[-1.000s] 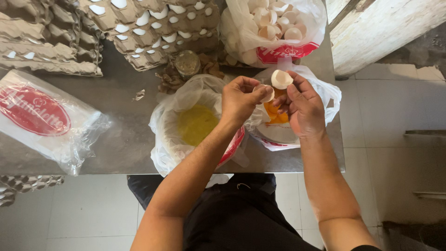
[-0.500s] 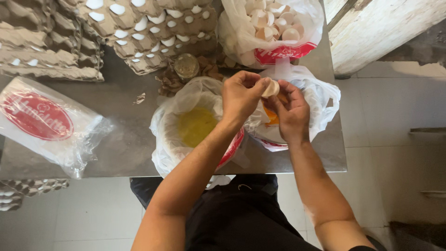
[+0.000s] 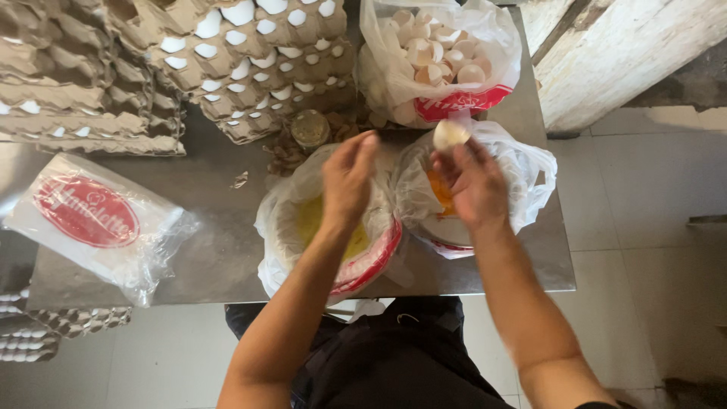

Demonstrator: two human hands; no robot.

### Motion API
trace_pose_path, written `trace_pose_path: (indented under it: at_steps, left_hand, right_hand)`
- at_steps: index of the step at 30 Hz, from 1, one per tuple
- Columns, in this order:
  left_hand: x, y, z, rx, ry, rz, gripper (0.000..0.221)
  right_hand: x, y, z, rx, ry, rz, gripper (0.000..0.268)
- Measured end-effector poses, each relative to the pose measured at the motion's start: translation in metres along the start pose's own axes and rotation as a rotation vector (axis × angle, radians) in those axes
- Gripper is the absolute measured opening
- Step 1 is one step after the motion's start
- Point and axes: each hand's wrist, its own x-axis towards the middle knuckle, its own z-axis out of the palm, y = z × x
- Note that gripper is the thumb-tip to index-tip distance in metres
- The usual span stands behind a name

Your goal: The person cracks eggs one at a time by hand and separates the yolks from the whites by pouring the yolk between the shell halves, depositing the separated components into separate plastic bags.

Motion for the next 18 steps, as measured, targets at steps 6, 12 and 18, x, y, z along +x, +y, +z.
trace_pose_path:
  at_steps: [6, 12, 18]
  left_hand:
    - [-0.027, 0.017, -0.080, 0.179, 0.216, 0.060, 0.034]
    - [-0.066, -0.011, -0.149, 0.530, 0.424, 0.317, 0.025]
    - [-0.118, -0.068, -0.179, 0.711, 0.502, 0.382, 0.025]
  right_hand:
    - [0.083, -0.053, 0.031, -0.190, -0.066, -0.278, 0.033]
    - [0.110, -0.060, 0.139, -1.059, 0.180, -0.483, 0.052]
    - [0.195, 0.009, 0.260, -1.292, -0.586, -1.109, 0.019]
